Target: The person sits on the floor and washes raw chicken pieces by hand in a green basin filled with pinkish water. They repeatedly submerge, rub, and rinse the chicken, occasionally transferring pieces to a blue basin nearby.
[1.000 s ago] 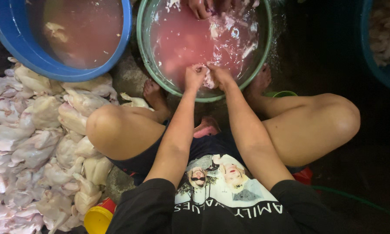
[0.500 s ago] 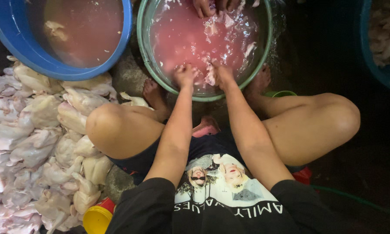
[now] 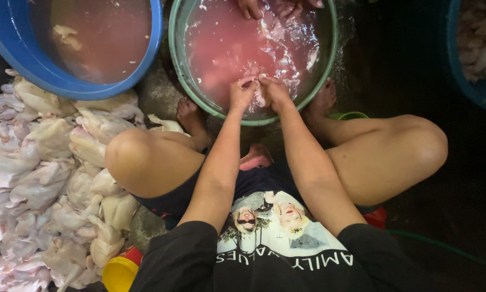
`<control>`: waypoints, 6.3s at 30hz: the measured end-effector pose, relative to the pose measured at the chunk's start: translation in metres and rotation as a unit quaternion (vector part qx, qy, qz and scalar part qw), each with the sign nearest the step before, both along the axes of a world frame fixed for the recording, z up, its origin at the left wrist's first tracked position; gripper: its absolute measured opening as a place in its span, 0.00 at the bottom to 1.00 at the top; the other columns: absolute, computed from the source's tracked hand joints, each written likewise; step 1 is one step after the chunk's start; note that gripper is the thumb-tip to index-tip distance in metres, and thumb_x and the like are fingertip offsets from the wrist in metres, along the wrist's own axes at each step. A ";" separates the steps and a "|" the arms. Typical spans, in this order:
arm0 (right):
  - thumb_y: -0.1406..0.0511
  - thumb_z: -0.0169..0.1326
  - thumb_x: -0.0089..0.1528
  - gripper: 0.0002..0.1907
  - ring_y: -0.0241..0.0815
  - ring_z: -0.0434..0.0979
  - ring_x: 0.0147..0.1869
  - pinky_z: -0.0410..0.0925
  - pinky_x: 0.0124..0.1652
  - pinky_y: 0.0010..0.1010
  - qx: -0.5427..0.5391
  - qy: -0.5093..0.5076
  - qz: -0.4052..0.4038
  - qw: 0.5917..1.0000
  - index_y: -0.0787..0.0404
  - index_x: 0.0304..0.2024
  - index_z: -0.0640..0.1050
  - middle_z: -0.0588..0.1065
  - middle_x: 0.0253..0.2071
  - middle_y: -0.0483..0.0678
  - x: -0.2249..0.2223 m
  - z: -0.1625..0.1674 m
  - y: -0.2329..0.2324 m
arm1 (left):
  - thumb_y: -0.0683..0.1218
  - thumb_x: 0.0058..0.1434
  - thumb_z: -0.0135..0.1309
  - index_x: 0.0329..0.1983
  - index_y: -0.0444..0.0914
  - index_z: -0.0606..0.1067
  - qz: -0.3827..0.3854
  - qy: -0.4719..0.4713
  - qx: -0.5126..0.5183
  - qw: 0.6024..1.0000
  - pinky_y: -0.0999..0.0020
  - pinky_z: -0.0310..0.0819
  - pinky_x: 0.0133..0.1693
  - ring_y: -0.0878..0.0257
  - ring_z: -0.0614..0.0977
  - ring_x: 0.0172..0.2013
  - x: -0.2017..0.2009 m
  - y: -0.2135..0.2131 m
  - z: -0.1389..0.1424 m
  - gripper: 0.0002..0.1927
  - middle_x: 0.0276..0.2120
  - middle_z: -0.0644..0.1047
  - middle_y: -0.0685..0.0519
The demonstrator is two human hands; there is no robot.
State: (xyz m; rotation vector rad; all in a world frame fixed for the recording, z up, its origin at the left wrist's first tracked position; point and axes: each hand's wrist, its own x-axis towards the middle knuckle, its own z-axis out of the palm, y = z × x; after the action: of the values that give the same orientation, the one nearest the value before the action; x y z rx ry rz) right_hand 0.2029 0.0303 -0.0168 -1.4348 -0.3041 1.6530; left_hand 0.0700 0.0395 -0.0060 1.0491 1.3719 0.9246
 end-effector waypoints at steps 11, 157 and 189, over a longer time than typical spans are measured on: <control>0.61 0.63 0.64 0.11 0.32 0.66 0.21 0.58 0.22 0.27 -0.013 -0.042 0.015 0.999 0.62 0.38 0.79 0.72 0.22 0.40 -0.002 0.001 -0.003 | 0.47 0.62 0.57 0.40 0.36 0.79 0.204 -0.135 -0.161 0.956 0.70 0.80 0.27 0.65 0.83 0.26 -0.007 0.006 -0.006 0.09 0.28 0.82 0.52; 0.51 0.44 0.73 0.27 0.72 0.72 0.56 0.65 0.53 0.55 0.147 -0.491 0.154 0.844 0.70 0.56 0.71 0.72 0.52 0.73 -0.013 0.003 0.010 | 0.75 0.59 0.46 0.77 0.49 0.55 -0.074 -0.091 -0.332 0.936 0.38 0.65 0.58 0.47 0.62 0.69 0.014 0.008 0.030 0.48 0.74 0.57 0.49; 0.41 0.48 0.68 0.36 0.53 0.80 0.45 0.72 0.48 0.45 -0.101 -0.359 -0.020 0.928 0.69 0.47 0.80 0.80 0.43 0.60 0.042 0.023 0.024 | 0.60 0.75 0.48 0.53 0.37 0.74 -0.212 -0.227 -0.263 0.914 0.64 0.77 0.32 0.57 0.78 0.33 0.046 0.003 -0.002 0.22 0.36 0.77 0.47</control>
State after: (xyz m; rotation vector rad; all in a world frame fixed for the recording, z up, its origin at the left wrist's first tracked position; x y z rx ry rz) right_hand 0.2445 0.0543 0.0065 -2.1620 -0.5131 1.0868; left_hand 0.1157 0.0422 -0.0079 0.6216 0.8740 0.3967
